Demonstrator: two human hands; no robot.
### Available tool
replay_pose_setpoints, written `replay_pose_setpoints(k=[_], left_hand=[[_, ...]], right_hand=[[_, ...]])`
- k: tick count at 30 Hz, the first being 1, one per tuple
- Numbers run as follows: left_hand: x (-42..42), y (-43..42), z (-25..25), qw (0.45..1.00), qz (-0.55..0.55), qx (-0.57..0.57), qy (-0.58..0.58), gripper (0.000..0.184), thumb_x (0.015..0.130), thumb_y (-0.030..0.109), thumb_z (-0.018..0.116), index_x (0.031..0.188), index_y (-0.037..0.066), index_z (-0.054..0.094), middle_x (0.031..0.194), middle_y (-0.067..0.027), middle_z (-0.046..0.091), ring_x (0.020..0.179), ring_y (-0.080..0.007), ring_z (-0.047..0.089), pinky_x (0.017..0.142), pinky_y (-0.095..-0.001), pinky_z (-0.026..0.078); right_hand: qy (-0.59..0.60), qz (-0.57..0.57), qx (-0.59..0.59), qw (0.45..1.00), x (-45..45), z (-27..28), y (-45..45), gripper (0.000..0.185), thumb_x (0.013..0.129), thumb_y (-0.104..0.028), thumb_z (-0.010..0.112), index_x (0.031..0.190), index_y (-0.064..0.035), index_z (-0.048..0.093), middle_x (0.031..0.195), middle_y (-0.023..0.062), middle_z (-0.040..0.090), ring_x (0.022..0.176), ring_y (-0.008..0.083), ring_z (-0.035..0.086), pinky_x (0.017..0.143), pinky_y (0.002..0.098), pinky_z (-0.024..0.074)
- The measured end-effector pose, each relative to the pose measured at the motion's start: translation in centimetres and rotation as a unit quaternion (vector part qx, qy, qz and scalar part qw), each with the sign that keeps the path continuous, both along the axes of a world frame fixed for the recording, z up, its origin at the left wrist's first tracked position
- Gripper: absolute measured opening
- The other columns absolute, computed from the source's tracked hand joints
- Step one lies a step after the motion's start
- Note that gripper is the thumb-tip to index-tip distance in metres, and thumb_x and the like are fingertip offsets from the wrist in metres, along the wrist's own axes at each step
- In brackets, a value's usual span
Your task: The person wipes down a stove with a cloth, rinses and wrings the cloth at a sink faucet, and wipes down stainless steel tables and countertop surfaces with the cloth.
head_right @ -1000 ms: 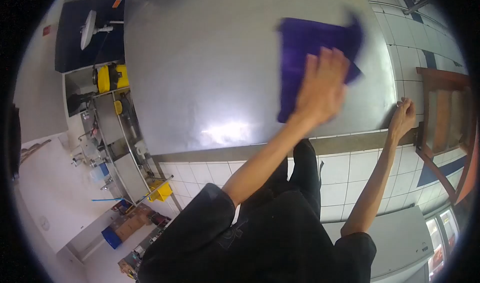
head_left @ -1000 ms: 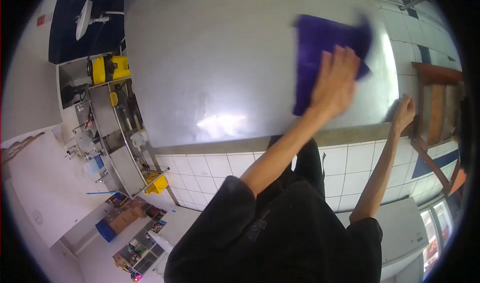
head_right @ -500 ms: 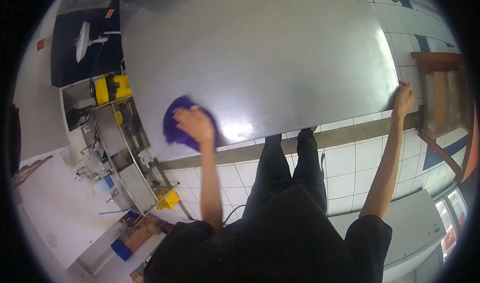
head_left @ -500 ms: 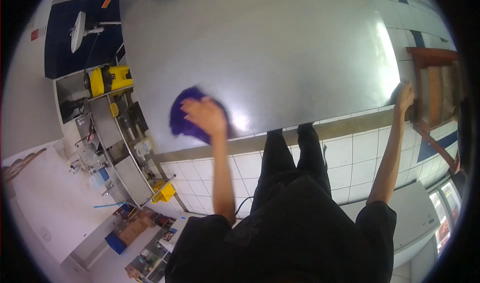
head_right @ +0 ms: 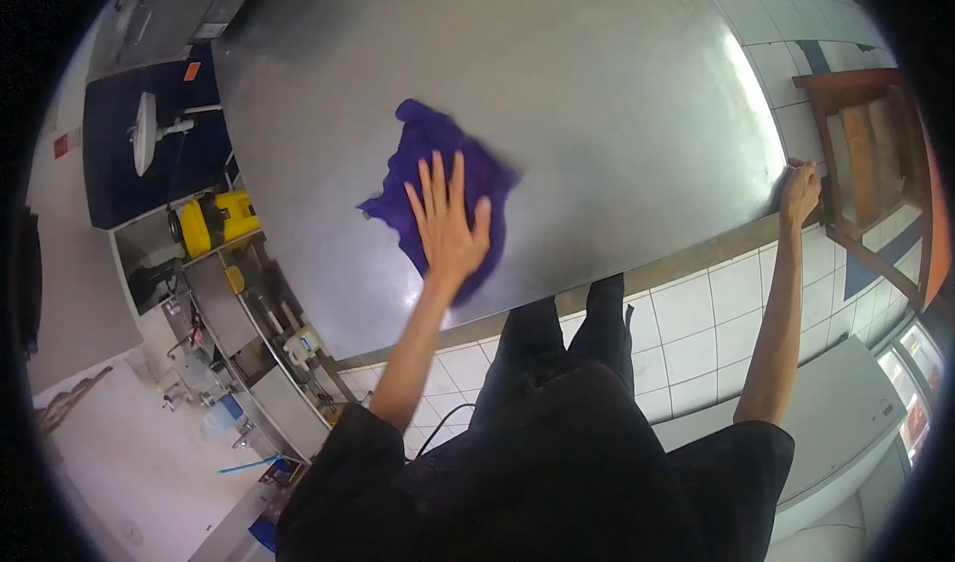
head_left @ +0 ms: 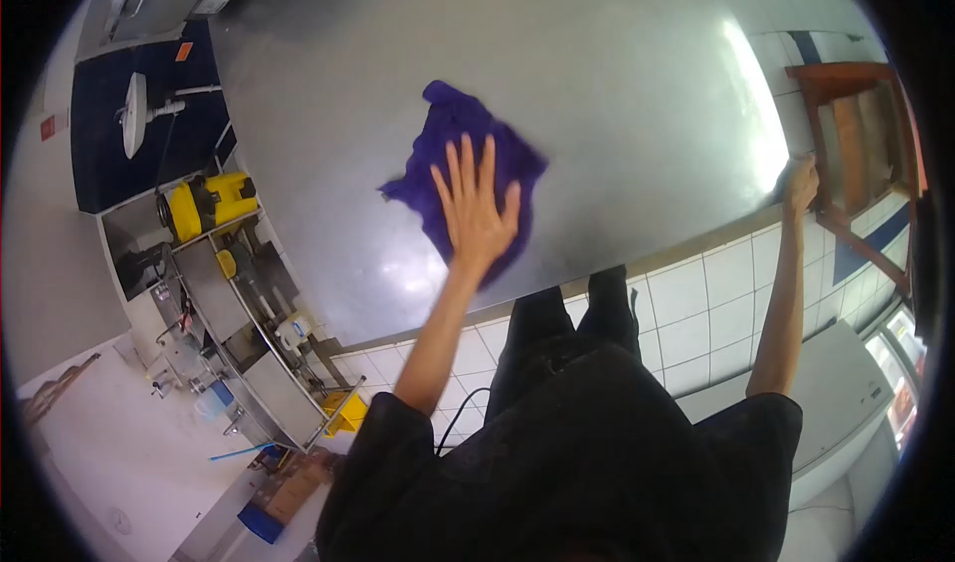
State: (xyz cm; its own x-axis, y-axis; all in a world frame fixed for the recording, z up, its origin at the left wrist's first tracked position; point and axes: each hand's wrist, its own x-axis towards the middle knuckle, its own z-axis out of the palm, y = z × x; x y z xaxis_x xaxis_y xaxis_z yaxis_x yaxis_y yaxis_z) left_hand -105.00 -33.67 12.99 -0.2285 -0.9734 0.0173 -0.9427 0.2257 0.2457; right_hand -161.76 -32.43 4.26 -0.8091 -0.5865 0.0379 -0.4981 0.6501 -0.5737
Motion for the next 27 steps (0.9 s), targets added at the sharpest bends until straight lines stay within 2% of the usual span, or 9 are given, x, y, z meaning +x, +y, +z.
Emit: replay_pose_setpoints(k=[5,11,14,19,21,23,24,26,27], left_hand=[[-0.3,-15.2,-2.2,0.992,0.059,-0.11,-0.017,0.061,0.102,0.039,0.041,0.152,0.007,0.031,0.159,-0.0207,0.023,0.148,-0.039,0.014,0.118,-0.0567,0.006],[-3.3,6.4,0.4,0.988,-0.084,0.121,0.048,0.065,0.092,0.038,0.051,0.148,0.008,0.04,0.158,-0.0207,0.026,0.147,-0.045,0.015,0.115,-0.0644,0.005],[-0.8,-2.2,0.7,0.994,-0.081,0.065,0.033,0.065,0.091,0.037,0.052,0.148,0.009,0.04,0.157,-0.0209,0.027,0.147,-0.0447,0.016,0.116,-0.0639,0.005],[1.1,-21.1,-2.1,0.993,0.019,-0.116,-0.034,0.056,0.103,0.038,0.038,0.151,0.01,0.034,0.158,-0.0189,0.026,0.148,-0.0386,0.017,0.119,-0.0555,0.008],[-2.0,-16.6,-1.8,0.991,0.017,-0.127,-0.026,0.054,0.102,0.033,0.041,0.148,0.004,0.038,0.158,-0.0212,0.026,0.148,-0.039,0.017,0.118,-0.057,0.009],[-5.0,-6.6,-0.6,0.995,-0.085,-0.02,-0.04,0.053,0.092,0.021,0.052,0.138,-0.005,0.047,0.156,-0.0227,0.027,0.147,-0.0434,0.017,0.116,-0.0629,0.008],[-6.2,-1.8,0.9,0.989,-0.125,0.082,-0.003,0.058,0.087,0.028,0.056,0.138,0.001,0.05,0.156,-0.0225,0.029,0.146,-0.0442,0.017,0.116,-0.0637,0.006],[-4.9,2.7,0.1,0.985,-0.121,0.125,0.024,0.06,0.081,0.039,0.06,0.135,0.014,0.055,0.146,-0.0225,0.041,0.142,-0.0452,0.026,0.115,-0.0649,0.01],[-3.6,1.1,0.5,0.98,-0.131,0.152,-0.006,0.056,0.081,0.038,0.059,0.13,0.011,0.057,0.141,-0.024,0.044,0.139,-0.0469,0.029,0.115,-0.0654,0.011]], right_hand=[[0.007,-0.009,0.038,0.999,0.4,0.3,-0.1,0.058,0.098,-0.045,0.032,0.103,-0.0036,0.073,0.103,0.0197,0.07,0.103,0.036,0.063,0.093,0.0421,0.0441],[-0.001,-0.037,0.04,0.998,0.4,0.7,0.3,0.057,0.099,-0.044,0.032,0.103,-0.0041,0.073,0.103,0.0185,0.07,0.102,0.0336,0.063,0.094,0.042,0.0434],[-0.006,-0.009,0.042,0.999,0.4,0.8,-0.7,0.058,0.099,-0.044,0.032,0.102,-0.0031,0.073,0.1,0.0184,0.07,0.099,0.0322,0.064,0.092,0.0414,0.044],[-0.012,-0.007,0.025,1.0,0.3,0.9,-0.2,0.058,0.099,-0.043,0.034,0.099,0.0003,0.072,0.089,0.0181,0.069,0.089,0.0293,0.063,0.085,0.0391,0.0457],[-0.017,-0.027,0.003,0.999,1.0,0.9,-0.3,0.057,0.099,-0.042,0.034,0.098,0.0009,0.072,0.087,0.0176,0.069,0.087,0.0284,0.063,0.083,0.0387,0.0458],[-0.013,-0.029,-0.033,0.999,0.9,0.7,-0.3,0.056,0.1,-0.04,0.035,0.097,0.001,0.073,0.08,0.0148,0.068,0.081,0.0258,0.062,0.078,0.0381,0.0463],[-0.026,-0.031,-0.038,0.998,0.6,0.2,0.0,0.055,0.1,-0.039,0.035,0.096,0.0003,0.073,0.079,0.0146,0.068,0.08,0.0264,0.063,0.078,0.0388,0.0468],[-0.038,-0.047,-0.033,0.998,0.7,0.3,0.1,0.053,0.099,-0.038,0.036,0.095,-0.0008,0.073,0.078,0.0148,0.069,0.079,0.028,0.064,0.078,0.0398,0.0474],[-0.036,-0.058,-0.027,0.997,1.5,0.9,-0.5,0.052,0.099,-0.038,0.036,0.094,-0.0012,0.073,0.078,0.0151,0.069,0.079,0.0288,0.065,0.078,0.0402,0.0476]])
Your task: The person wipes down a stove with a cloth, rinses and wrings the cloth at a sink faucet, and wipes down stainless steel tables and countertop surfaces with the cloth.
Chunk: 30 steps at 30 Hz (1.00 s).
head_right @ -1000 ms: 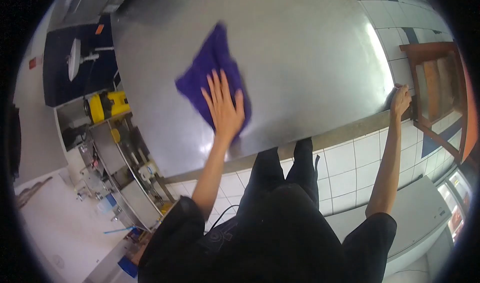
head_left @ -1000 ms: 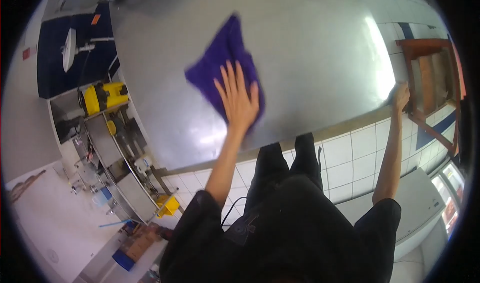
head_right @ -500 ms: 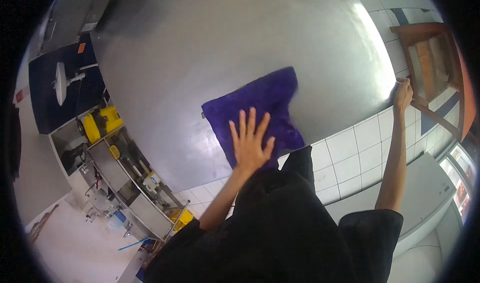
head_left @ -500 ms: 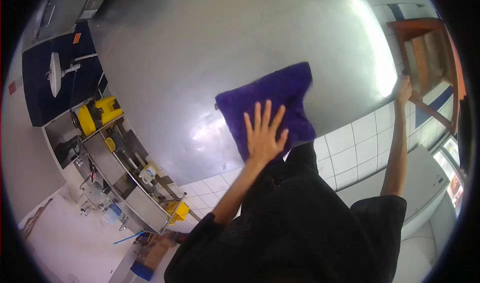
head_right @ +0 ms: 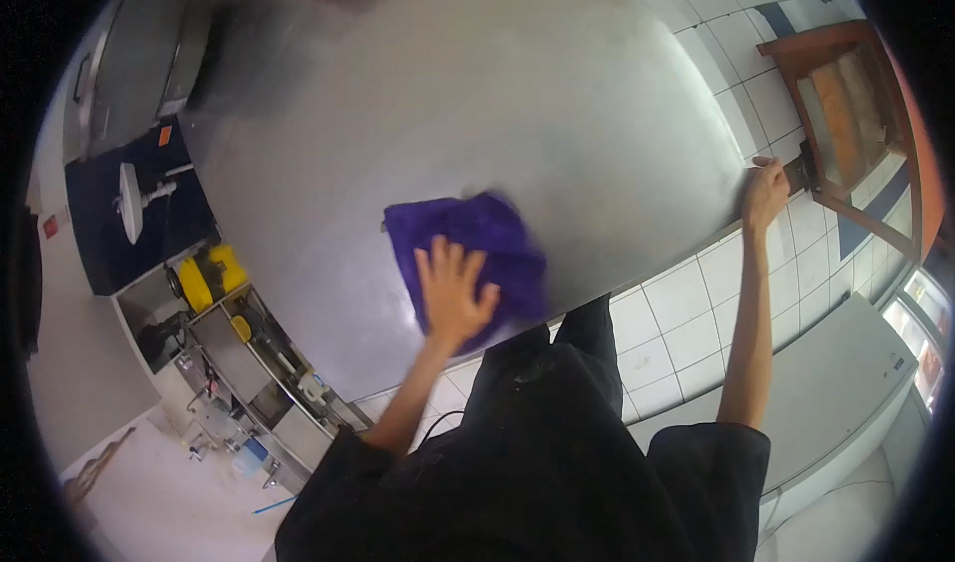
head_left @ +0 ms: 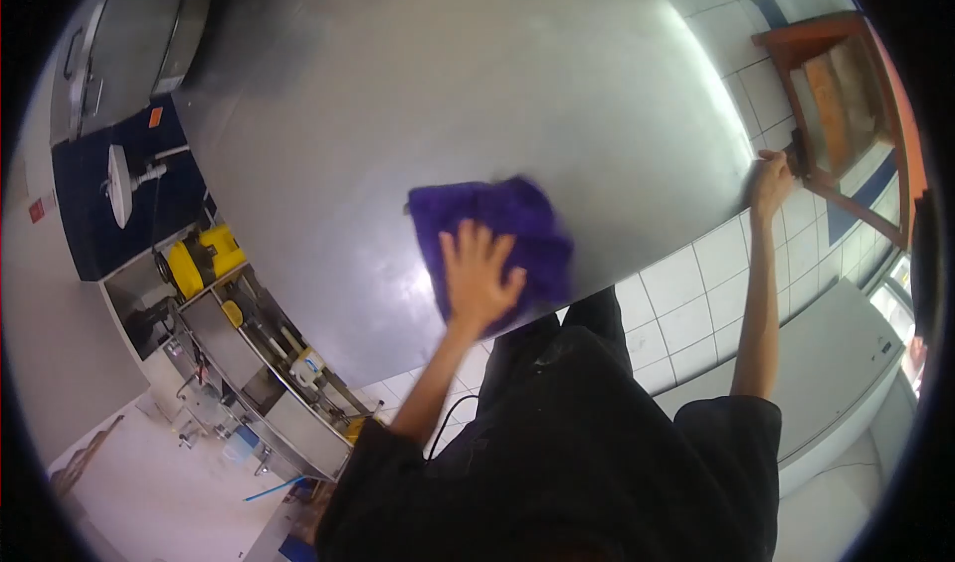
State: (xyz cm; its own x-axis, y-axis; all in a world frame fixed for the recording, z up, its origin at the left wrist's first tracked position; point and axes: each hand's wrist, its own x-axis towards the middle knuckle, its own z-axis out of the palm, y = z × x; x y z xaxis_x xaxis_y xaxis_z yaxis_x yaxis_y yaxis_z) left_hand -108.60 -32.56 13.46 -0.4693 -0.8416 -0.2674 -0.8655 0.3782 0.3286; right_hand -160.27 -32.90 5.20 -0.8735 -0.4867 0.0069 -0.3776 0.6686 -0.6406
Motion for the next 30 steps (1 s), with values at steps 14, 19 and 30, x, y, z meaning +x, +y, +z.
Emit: replay_pose_setpoints(k=[14,19,30], left_hand=[[-23.0,-6.9,0.2,0.986,-0.052,-0.11,0.117,0.058,0.093,0.027,0.051,0.147,0.008,0.041,0.157,-0.0178,0.029,0.147,-0.0391,0.021,0.118,-0.0594,0.011],[-5.2,4.2,0.8,0.986,0.139,0.087,-0.034,0.059,0.087,0.038,0.058,0.143,0.018,0.048,0.137,-0.0163,0.055,0.123,-0.0375,0.051,0.098,-0.0502,0.043],[41.2,-13.1,-7.9,0.693,0.622,-0.202,-0.304,0.06,0.101,0.053,0.033,0.155,0.027,0.025,0.154,-0.0175,0.032,0.138,-0.0444,0.033,0.101,-0.0751,0.027]], right_hand=[[-0.099,-0.009,-0.091,0.991,0.9,1.4,-0.3,0.044,0.096,-0.028,0.037,0.089,0.0019,0.069,0.072,0.0121,0.067,0.067,0.0219,0.061,0.069,0.0344,0.0465],[-0.026,0.037,-0.066,0.997,0.4,-0.6,0.4,0.044,0.099,-0.031,0.038,0.094,0.0013,0.068,0.077,0.0121,0.066,0.076,0.0213,0.063,0.072,0.036,0.0486],[0.023,0.097,-0.055,0.994,-2.7,-2.9,2.9,0.06,0.102,-0.049,0.035,0.095,0.0018,0.066,0.081,0.0091,0.06,0.074,0.0193,0.055,0.069,0.0325,0.0456]])
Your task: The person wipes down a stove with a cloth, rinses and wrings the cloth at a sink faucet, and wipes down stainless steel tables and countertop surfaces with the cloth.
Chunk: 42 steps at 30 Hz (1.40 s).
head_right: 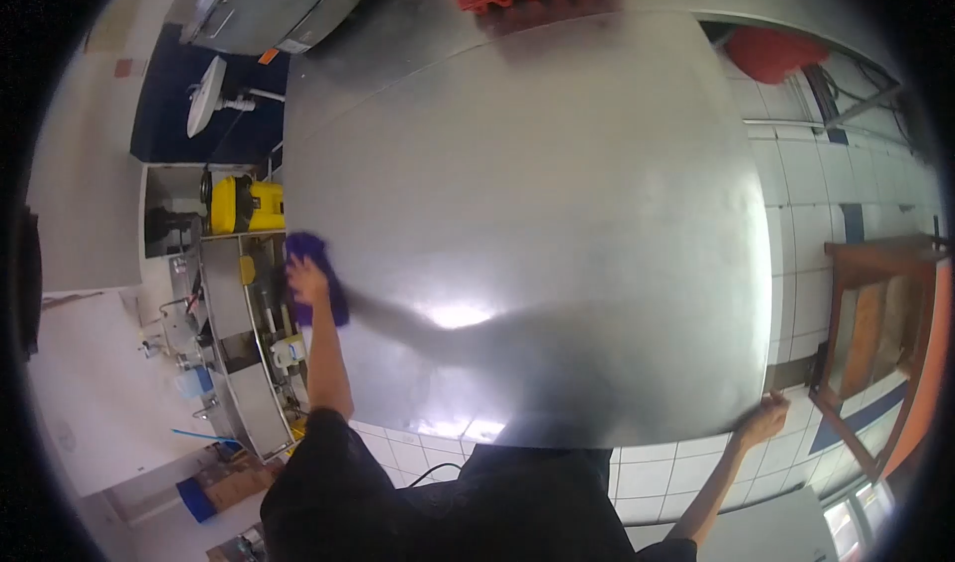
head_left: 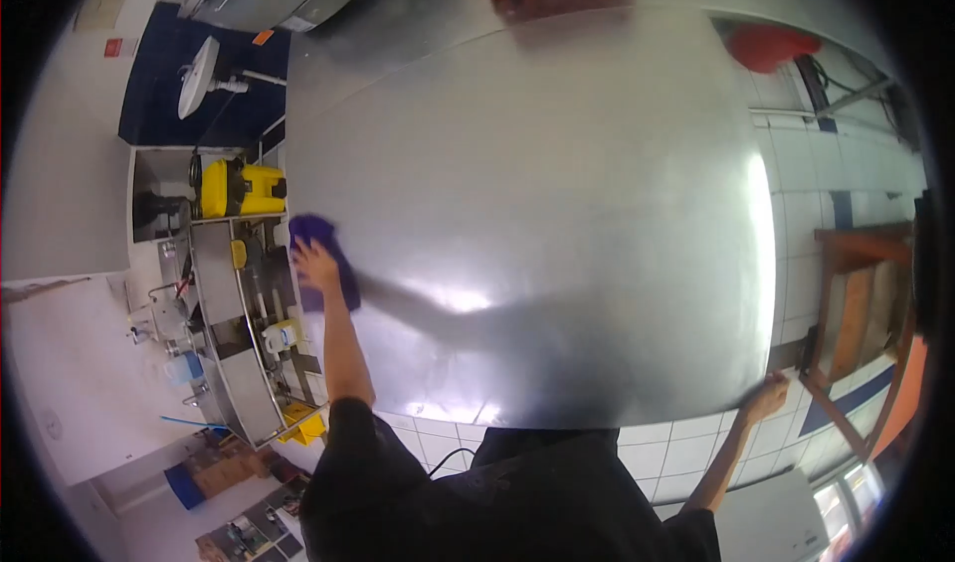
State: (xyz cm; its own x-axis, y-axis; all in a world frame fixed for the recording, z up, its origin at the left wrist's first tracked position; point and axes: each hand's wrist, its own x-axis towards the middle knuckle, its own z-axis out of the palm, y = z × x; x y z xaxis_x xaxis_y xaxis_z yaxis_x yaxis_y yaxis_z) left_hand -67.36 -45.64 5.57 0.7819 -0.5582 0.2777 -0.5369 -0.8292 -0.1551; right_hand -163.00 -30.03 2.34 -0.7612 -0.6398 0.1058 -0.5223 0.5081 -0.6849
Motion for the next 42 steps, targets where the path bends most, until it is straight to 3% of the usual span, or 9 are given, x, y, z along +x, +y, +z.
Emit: replay_pose_setpoints(k=[5,9,14,19,22,24,27,34,42], left_hand=[[-4.0,-20.3,0.1,0.997,-0.044,-0.058,-0.038,0.065,0.095,0.05,0.037,0.146,0.01,0.04,0.149,-0.0221,0.037,0.13,-0.0486,0.038,0.097,-0.0737,0.031],[-21.0,-28.7,2.4,0.939,-0.328,-0.078,0.063,0.064,0.098,0.041,0.034,0.151,0.004,0.031,0.159,-0.0179,0.025,0.147,-0.0392,0.019,0.118,-0.0601,0.012],[-40.6,-19.5,6.3,0.763,-0.632,-0.068,0.116,0.051,0.09,0.032,0.05,0.133,0.003,0.054,0.142,-0.0169,0.047,0.136,-0.0383,0.038,0.11,-0.0614,0.027],[-38.4,0.6,6.4,0.567,-0.71,-0.036,0.417,0.054,0.088,0.021,0.058,0.141,0.011,0.051,0.154,-0.0086,0.038,0.148,-0.0295,0.024,0.121,-0.0541,0.013],[-25.5,6.3,8.1,0.632,-0.529,0.074,0.562,0.052,0.085,0.031,0.065,0.135,0.021,0.057,0.148,-0.011,0.045,0.14,-0.0311,0.037,0.11,-0.0562,0.035],[-16.2,7.3,9.4,0.825,-0.453,0.114,0.32,0.058,0.086,0.045,0.061,0.137,0.016,0.055,0.147,-0.0227,0.042,0.141,-0.0414,0.032,0.114,-0.0586,0.022],[-4.8,2.6,7.7,0.926,-0.337,0.002,0.172,0.062,0.099,0.038,0.044,0.153,0.009,0.031,0.158,-0.0215,0.024,0.148,-0.0415,0.015,0.118,-0.0574,0.008],[7.1,-22.6,2.5,0.974,-0.171,-0.064,0.133,0.066,0.101,0.052,0.025,0.151,0.01,0.035,0.163,-0.0107,0.018,0.15,-0.033,0.013,0.118,-0.0583,0.01],[-2.6,0.9,6.8,0.955,-0.254,-0.058,0.142,0.053,0.104,0.036,0.036,0.153,0.015,0.033,0.159,-0.0137,0.028,0.147,-0.0366,0.022,0.117,-0.0557,0.014]], right_hand=[[0.016,-0.111,0.054,0.992,2.9,3.5,-2.4,0.061,0.1,-0.047,0.033,0.097,0.0023,0.07,0.08,0.0158,0.064,0.081,0.0266,0.06,0.075,0.0393,0.0469],[0.049,-0.13,0.152,0.979,2.9,4.3,-2.9,0.059,0.097,-0.045,0.034,0.103,0.0007,0.071,0.096,0.0269,0.069,0.101,0.038,0.064,0.09,0.0501,0.0454],[0.148,-0.148,0.294,0.933,-0.4,2.5,-1.4,0.059,0.098,-0.044,0.032,0.118,0.0038,0.061,0.116,0.0281,0.065,0.113,0.0424,0.06,0.097,0.0523,0.0462],[0.062,-0.194,0.305,0.93,5.3,5.6,-4.0,0.061,0.095,-0.046,0.038,0.113,0.0079,0.059,0.116,0.0294,0.064,0.112,0.0441,0.061,0.095,0.0525,0.0476],[0.079,-0.19,0.3,0.932,3.7,5.0,-3.7,0.06,0.095,-0.046,0.038,0.112,0.0074,0.059,0.116,0.0292,0.064,0.111,0.0439,0.061,0.094,0.0523,0.0479],[0.087,-0.189,0.301,0.931,2.6,4.5,-3.1,0.06,0.095,-0.046,0.038,0.112,0.007,0.06,0.116,0.0291,0.064,0.111,0.0438,0.061,0.094,0.0521,0.0481],[0.09,-0.187,0.308,0.929,1.8,3.5,-3.0,0.059,0.095,-0.046,0.038,0.112,0.0065,0.06,0.115,0.0289,0.064,0.11,0.0436,0.062,0.093,0.0519,0.0484],[0.099,-0.174,0.306,0.931,0.5,2.9,-2.4,0.059,0.094,-0.045,0.039,0.112,0.0052,0.062,0.114,0.0284,0.065,0.109,0.0432,0.062,0.092,0.0514,0.0492],[0.11,-0.169,0.325,0.924,-0.1,2.7,-2.3,0.057,0.094,-0.045,0.039,0.112,0.0038,0.063,0.113,0.0278,0.066,0.107,0.0427,0.063,0.09,0.0508,0.05]])
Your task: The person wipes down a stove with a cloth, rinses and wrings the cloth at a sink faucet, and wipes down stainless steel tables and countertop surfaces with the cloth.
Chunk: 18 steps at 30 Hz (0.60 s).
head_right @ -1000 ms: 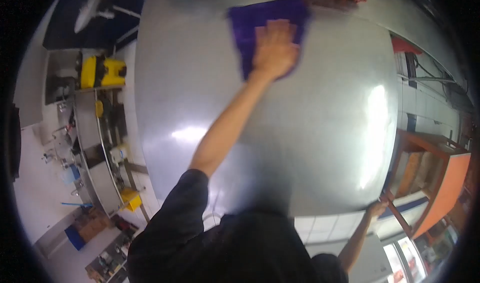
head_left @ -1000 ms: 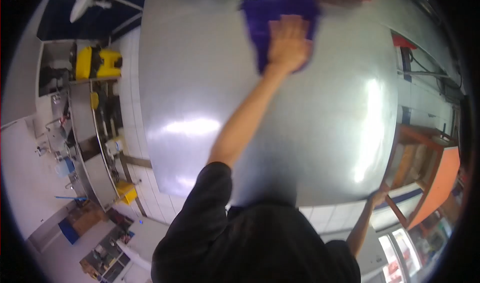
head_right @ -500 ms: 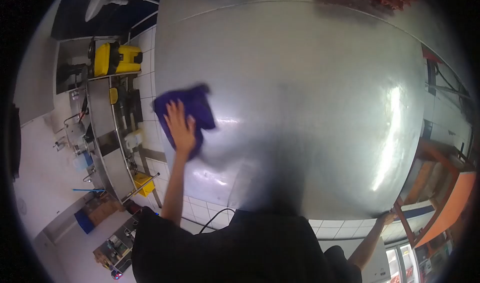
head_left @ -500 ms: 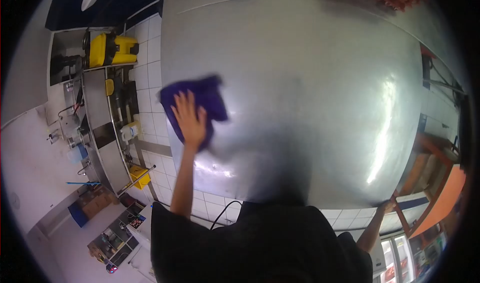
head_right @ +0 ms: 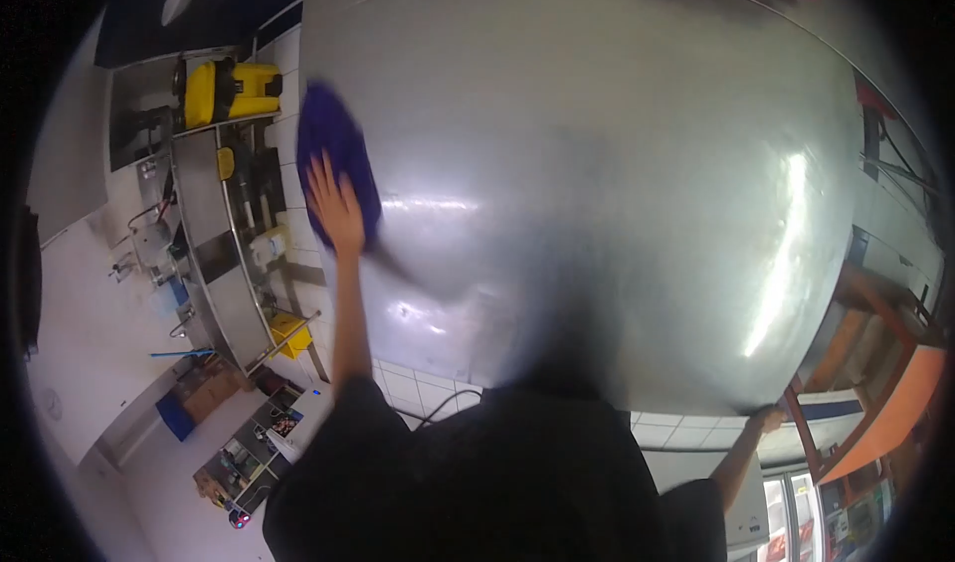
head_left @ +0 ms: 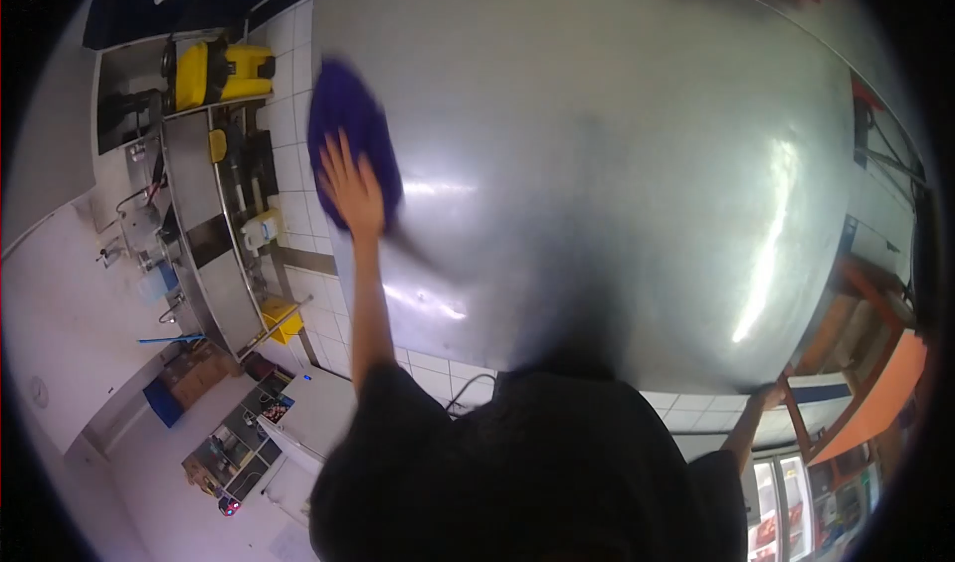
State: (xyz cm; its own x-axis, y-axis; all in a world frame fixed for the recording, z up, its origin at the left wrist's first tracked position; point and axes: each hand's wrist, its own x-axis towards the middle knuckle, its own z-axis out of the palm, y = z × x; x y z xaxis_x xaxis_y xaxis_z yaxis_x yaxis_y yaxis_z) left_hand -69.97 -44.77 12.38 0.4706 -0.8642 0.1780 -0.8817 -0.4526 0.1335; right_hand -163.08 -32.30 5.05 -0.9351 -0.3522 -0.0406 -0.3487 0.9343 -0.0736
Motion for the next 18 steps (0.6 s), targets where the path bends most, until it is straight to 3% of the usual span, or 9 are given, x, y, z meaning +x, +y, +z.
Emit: replay_pose_setpoints(k=[4,6,10,13,15,18], left_hand=[[-8.0,20.4,-0.7,0.981,0.158,0.103,0.045,0.065,0.102,0.044,0.027,0.155,0.007,0.023,0.161,-0.0186,0.019,0.15,-0.0377,0.012,0.118,-0.0575,0.005],[-7.6,20.1,-0.2,0.98,0.164,0.105,0.044,0.064,0.103,0.043,0.026,0.155,0.006,0.023,0.161,-0.0168,0.019,0.15,-0.0367,0.012,0.118,-0.0566,0.006],[2.2,6.8,-2.0,0.997,0.062,0.019,-0.03,0.058,0.104,0.036,0.028,0.154,0.007,0.025,0.16,-0.0155,0.022,0.149,-0.0354,0.017,0.119,-0.0521,0.011],[11.2,-9.7,-3.7,0.998,-0.035,-0.048,-0.037,0.056,0.104,0.037,0.035,0.153,0.011,0.03,0.152,-0.0207,0.037,0.138,-0.0375,0.039,0.112,-0.0478,0.032],[13.9,-19.3,-3.1,0.998,0.049,0.004,0.029,0.061,0.101,0.047,0.036,0.151,0.014,0.033,0.146,-0.0219,0.044,0.127,-0.0413,0.05,0.102,-0.0494,0.043],[15.8,-23.1,-4.0,0.995,0.081,-0.029,0.041,0.062,0.097,0.052,0.037,0.144,0.012,0.043,0.126,-0.0202,0.062,0.115,-0.0424,0.059,0.098,-0.0498,0.045]], right_hand=[[0.012,-0.013,0.008,1.0,-0.4,-0.3,0.5,0.057,0.094,-0.045,0.039,0.112,0.003,0.064,0.113,0.0275,0.066,0.106,0.0425,0.063,0.089,0.0505,0.0504],[0.013,-0.013,0.016,1.0,0.0,-0.2,0.3,0.057,0.093,-0.045,0.039,0.112,0.0027,0.064,0.113,0.0274,0.066,0.106,0.0424,0.063,0.089,0.0504,0.0506],[0.019,-0.015,0.022,0.999,0.1,0.1,0.4,0.056,0.093,-0.045,0.04,0.112,0.0019,0.065,0.112,0.0271,0.066,0.105,0.0421,0.064,0.088,0.0501,0.051],[0.021,-0.009,0.028,0.999,0.2,0.0,0.3,0.056,0.093,-0.045,0.04,0.112,0.0014,0.065,0.112,0.0269,0.067,0.104,0.0419,0.064,0.088,0.0499,0.0513],[0.027,-0.008,0.031,0.999,0.0,0.2,0.6,0.056,0.093,-0.044,0.04,0.112,0.001,0.066,0.112,0.0268,0.067,0.104,0.0418,0.064,0.087,0.0497,0.0516],[0.038,0.005,0.034,0.999,-0.7,0.7,1.0,0.055,0.093,-0.044,0.04,0.112,0.0005,0.066,0.111,0.0266,0.067,0.103,0.0416,0.065,0.087,0.0495,0.0519]])
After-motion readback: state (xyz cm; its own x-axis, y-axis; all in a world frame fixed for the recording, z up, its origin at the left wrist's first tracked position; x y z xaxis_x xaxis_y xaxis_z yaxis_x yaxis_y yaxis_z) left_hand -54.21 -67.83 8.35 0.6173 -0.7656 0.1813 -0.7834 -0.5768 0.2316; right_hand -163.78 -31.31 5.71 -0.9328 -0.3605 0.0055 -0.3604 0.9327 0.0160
